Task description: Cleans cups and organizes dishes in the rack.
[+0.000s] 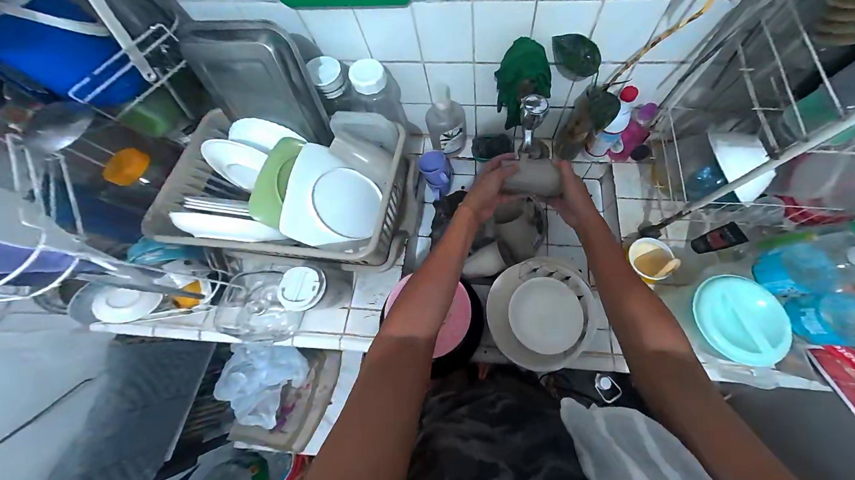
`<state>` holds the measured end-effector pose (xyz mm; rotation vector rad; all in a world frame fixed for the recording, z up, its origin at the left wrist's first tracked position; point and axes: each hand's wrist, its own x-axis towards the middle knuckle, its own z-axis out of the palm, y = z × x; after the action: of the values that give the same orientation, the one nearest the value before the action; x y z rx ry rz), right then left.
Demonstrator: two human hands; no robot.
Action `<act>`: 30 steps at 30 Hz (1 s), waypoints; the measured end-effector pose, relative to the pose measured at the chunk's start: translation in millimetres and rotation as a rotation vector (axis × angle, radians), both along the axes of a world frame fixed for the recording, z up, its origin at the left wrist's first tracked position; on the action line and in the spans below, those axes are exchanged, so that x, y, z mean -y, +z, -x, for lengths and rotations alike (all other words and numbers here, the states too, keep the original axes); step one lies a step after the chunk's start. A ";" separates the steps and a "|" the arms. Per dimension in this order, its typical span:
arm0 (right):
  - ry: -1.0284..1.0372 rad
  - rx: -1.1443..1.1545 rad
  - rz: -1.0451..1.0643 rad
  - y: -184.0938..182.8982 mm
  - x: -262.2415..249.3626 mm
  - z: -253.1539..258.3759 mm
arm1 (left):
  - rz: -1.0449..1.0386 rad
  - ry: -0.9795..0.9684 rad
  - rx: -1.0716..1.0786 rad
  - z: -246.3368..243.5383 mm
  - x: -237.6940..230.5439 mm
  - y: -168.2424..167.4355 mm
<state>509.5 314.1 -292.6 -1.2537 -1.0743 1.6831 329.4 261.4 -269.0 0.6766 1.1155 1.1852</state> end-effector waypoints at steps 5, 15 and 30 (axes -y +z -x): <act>-0.011 -0.049 0.218 -22.7 20.6 -15.0 | -0.045 0.007 -0.388 -16.9 -15.3 12.6; 0.783 0.838 -0.504 -20.6 38.7 31.7 | -0.223 0.208 -0.735 70.8 35.6 83.7; 0.196 0.584 -0.556 17.9 -8.0 38.9 | 0.189 0.361 -1.221 243.1 117.5 91.6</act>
<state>470.5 322.0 -274.7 -1.3105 -1.9076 1.0269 86.3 143.9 -177.4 1.1199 2.4108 0.8817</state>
